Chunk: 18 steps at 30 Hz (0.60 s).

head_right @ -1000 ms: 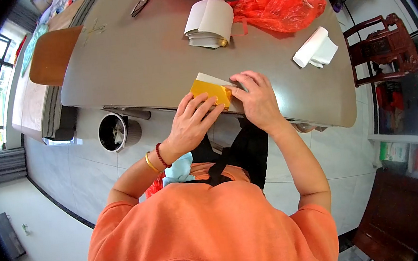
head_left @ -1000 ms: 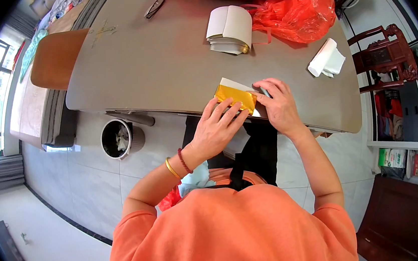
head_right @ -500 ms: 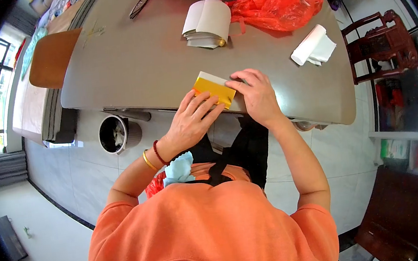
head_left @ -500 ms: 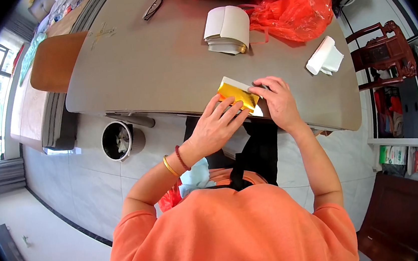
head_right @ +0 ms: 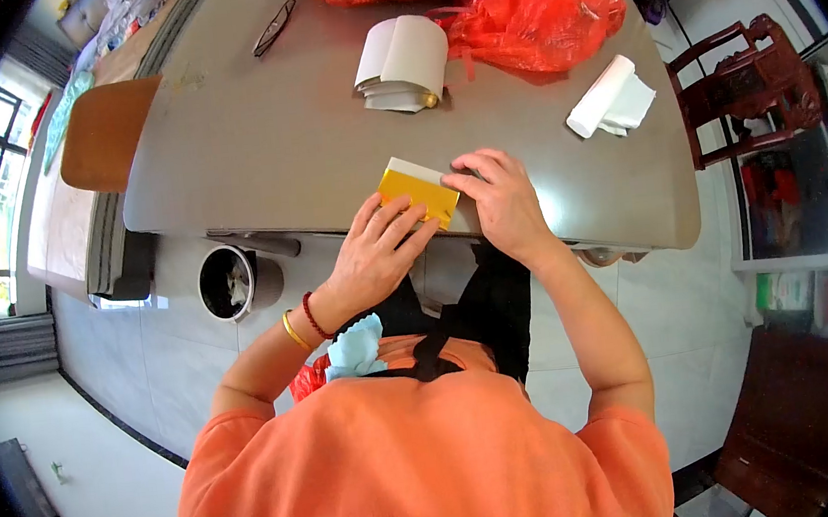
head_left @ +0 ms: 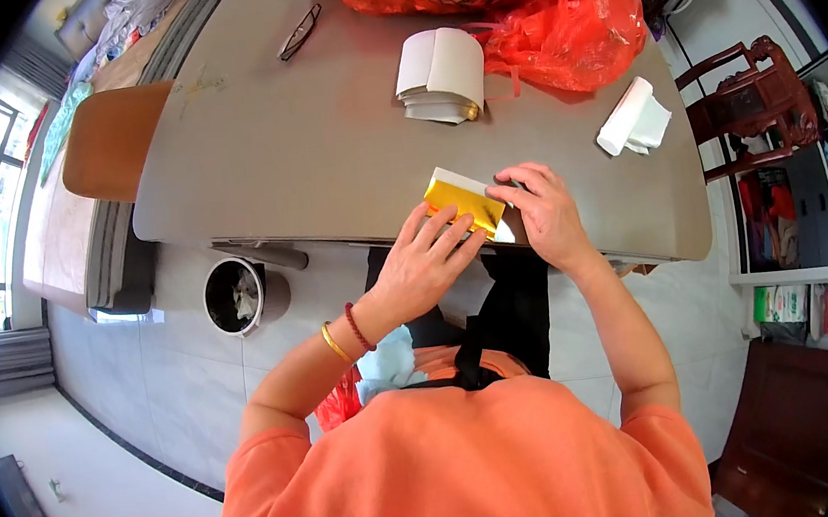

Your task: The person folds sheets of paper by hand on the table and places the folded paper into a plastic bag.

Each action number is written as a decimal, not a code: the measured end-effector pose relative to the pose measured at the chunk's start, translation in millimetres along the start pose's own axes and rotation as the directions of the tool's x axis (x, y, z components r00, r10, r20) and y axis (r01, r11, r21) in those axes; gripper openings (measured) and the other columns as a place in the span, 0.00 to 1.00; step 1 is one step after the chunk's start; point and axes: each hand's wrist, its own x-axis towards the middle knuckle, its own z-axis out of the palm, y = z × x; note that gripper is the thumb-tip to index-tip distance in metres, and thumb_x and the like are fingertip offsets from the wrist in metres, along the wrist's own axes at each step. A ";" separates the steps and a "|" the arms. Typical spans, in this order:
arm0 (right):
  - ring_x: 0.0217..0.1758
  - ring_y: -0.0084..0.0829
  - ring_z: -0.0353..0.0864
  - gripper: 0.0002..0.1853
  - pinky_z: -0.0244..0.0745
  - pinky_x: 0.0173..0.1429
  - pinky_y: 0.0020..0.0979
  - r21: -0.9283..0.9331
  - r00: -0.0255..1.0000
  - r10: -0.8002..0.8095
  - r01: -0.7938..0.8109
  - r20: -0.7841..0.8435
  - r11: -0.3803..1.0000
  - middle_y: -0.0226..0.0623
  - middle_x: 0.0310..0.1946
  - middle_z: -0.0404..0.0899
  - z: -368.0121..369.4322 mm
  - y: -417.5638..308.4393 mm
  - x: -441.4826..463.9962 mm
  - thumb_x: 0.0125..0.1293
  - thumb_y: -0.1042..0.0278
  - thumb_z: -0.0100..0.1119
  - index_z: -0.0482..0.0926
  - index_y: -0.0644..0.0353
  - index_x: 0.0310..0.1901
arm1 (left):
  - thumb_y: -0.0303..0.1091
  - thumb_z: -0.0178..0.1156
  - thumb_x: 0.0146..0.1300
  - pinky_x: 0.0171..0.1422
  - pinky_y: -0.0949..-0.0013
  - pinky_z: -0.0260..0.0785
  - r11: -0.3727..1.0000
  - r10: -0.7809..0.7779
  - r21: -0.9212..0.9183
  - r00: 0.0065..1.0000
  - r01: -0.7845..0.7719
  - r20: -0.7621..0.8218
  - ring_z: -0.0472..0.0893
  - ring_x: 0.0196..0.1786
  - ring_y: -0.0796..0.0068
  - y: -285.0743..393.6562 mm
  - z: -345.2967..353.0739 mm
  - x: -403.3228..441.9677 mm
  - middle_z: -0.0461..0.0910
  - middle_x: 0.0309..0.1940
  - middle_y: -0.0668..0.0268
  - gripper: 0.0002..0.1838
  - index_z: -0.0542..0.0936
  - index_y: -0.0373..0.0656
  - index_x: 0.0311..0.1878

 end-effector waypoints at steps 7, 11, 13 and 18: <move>0.58 0.42 0.75 0.16 0.70 0.63 0.43 -0.030 0.995 -0.039 0.036 -0.088 0.999 0.36 0.51 0.79 -11.6 -8.4 -1.7 0.58 0.77 0.54 0.84 0.59 0.48 | 0.31 0.60 0.59 0.74 0.48 0.59 0.999 -0.017 0.026 0.999 0.018 -0.036 0.72 0.64 0.61 6.9 6.1 5.5 0.75 0.57 0.63 0.23 0.78 0.48 0.60; 0.58 0.42 0.75 0.17 0.70 0.63 0.43 -0.112 0.986 -0.092 0.076 -0.141 0.991 0.36 0.51 0.80 -18.6 -18.1 -18.6 0.57 0.77 0.55 0.83 0.62 0.49 | 0.31 0.61 0.58 0.73 0.50 0.60 0.997 -0.069 0.042 0.997 0.071 -0.046 0.73 0.63 0.61 20.4 9.6 18.6 0.75 0.57 0.63 0.23 0.79 0.48 0.59; 0.58 0.41 0.76 0.17 0.70 0.63 0.43 -0.092 0.990 -0.056 0.044 -0.131 0.995 0.36 0.51 0.80 -19.5 -15.8 -24.9 0.57 0.77 0.56 0.83 0.62 0.49 | 0.31 0.61 0.58 0.73 0.50 0.60 0.997 -0.072 0.032 0.996 0.074 -0.043 0.72 0.63 0.61 25.6 13.1 21.9 0.75 0.58 0.63 0.23 0.79 0.48 0.59; 0.58 0.40 0.76 0.15 0.69 0.63 0.43 -0.122 0.997 -0.029 0.020 -0.071 0.992 0.34 0.51 0.80 -16.9 -1.2 -17.7 0.58 0.76 0.56 0.83 0.61 0.47 | 0.30 0.60 0.58 0.73 0.50 0.60 0.997 -0.067 0.021 0.997 0.068 -0.030 0.72 0.64 0.61 27.1 12.8 22.6 0.74 0.59 0.62 0.23 0.79 0.47 0.60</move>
